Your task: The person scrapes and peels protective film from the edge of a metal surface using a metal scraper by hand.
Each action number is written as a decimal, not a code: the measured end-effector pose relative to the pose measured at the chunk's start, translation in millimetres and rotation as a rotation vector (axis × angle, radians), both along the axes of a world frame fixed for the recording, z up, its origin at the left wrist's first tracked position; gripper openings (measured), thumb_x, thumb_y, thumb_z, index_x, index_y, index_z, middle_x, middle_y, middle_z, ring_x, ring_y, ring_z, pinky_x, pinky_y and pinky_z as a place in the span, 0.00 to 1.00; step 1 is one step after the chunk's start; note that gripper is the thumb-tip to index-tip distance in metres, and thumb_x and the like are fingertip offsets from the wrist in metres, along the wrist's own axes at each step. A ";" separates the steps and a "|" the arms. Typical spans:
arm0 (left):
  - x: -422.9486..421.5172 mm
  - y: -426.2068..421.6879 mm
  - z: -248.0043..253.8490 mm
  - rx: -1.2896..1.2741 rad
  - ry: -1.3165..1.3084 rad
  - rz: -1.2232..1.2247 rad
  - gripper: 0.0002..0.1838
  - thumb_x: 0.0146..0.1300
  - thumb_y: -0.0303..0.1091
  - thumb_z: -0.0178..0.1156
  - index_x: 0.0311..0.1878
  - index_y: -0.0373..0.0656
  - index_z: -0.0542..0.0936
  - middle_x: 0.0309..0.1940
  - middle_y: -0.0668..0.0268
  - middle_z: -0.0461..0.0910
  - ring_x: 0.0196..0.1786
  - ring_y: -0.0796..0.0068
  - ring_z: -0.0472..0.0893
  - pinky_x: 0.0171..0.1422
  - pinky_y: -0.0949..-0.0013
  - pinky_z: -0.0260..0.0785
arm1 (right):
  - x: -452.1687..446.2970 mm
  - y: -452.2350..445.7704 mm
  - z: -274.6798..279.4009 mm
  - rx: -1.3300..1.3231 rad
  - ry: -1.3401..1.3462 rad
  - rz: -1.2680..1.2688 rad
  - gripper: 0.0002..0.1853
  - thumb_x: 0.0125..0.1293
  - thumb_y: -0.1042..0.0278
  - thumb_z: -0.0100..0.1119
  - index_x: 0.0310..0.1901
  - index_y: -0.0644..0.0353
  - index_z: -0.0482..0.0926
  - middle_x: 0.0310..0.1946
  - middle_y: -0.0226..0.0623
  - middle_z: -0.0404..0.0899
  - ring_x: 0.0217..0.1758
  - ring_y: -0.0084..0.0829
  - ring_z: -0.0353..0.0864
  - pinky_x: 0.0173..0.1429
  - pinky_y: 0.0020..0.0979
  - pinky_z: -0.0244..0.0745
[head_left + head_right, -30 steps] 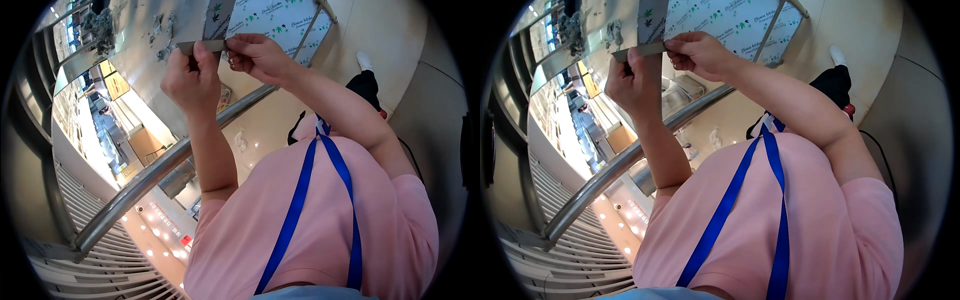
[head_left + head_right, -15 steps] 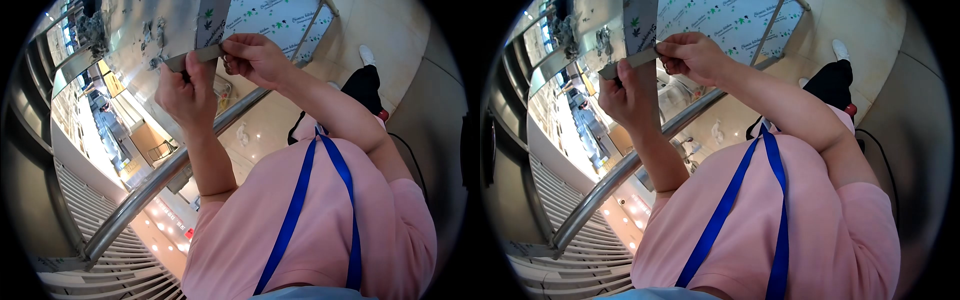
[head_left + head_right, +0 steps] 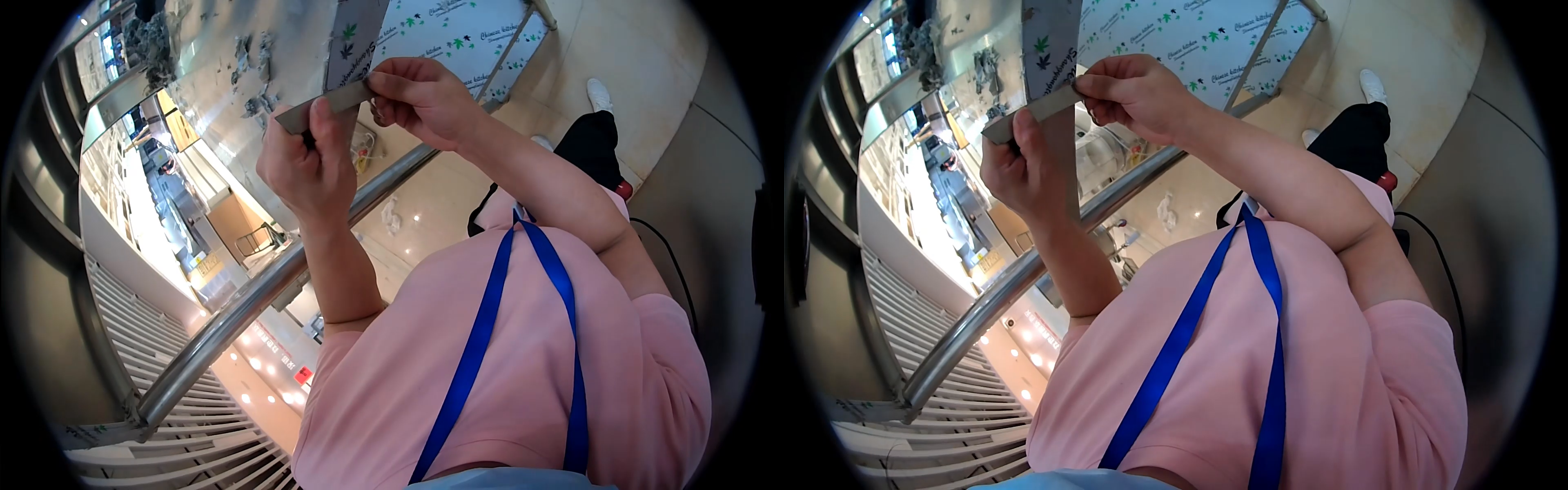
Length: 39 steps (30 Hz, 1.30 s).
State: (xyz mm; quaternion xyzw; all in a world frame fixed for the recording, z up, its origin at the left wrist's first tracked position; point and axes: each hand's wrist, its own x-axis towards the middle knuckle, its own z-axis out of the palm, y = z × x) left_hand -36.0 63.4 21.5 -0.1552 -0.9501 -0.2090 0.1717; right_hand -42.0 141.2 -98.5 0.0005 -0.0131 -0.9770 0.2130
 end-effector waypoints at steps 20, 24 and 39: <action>0.4 2.4 3.9 0.013 -0.012 -0.022 0.08 0.55 0.27 0.54 0.23 0.35 0.70 0.14 0.66 0.65 0.17 0.78 0.62 0.21 0.77 0.54 | -7.6 14.7 4.9 0.158 0.025 -0.030 0.07 0.56 0.72 0.54 0.31 0.69 0.73 0.20 0.32 0.71 0.22 0.20 0.70 0.28 0.18 0.68; 0.3 2.3 4.0 0.001 -0.010 -0.027 0.08 0.55 0.27 0.54 0.23 0.35 0.71 0.14 0.65 0.65 0.16 0.78 0.62 0.21 0.77 0.54 | -8.5 16.2 4.3 0.235 0.075 -0.055 0.08 0.56 0.70 0.55 0.31 0.69 0.73 0.21 0.32 0.72 0.22 0.20 0.70 0.29 0.19 0.68; 4.1 -4.5 1.5 0.953 -0.056 0.231 0.11 0.52 0.31 0.52 0.17 0.40 0.67 0.11 0.72 0.64 0.15 0.87 0.60 0.18 0.83 0.49 | 3.3 32.0 13.2 1.436 0.507 -0.884 0.10 0.49 0.69 0.60 0.33 0.62 0.75 0.29 0.37 0.75 0.31 0.29 0.76 0.34 0.24 0.70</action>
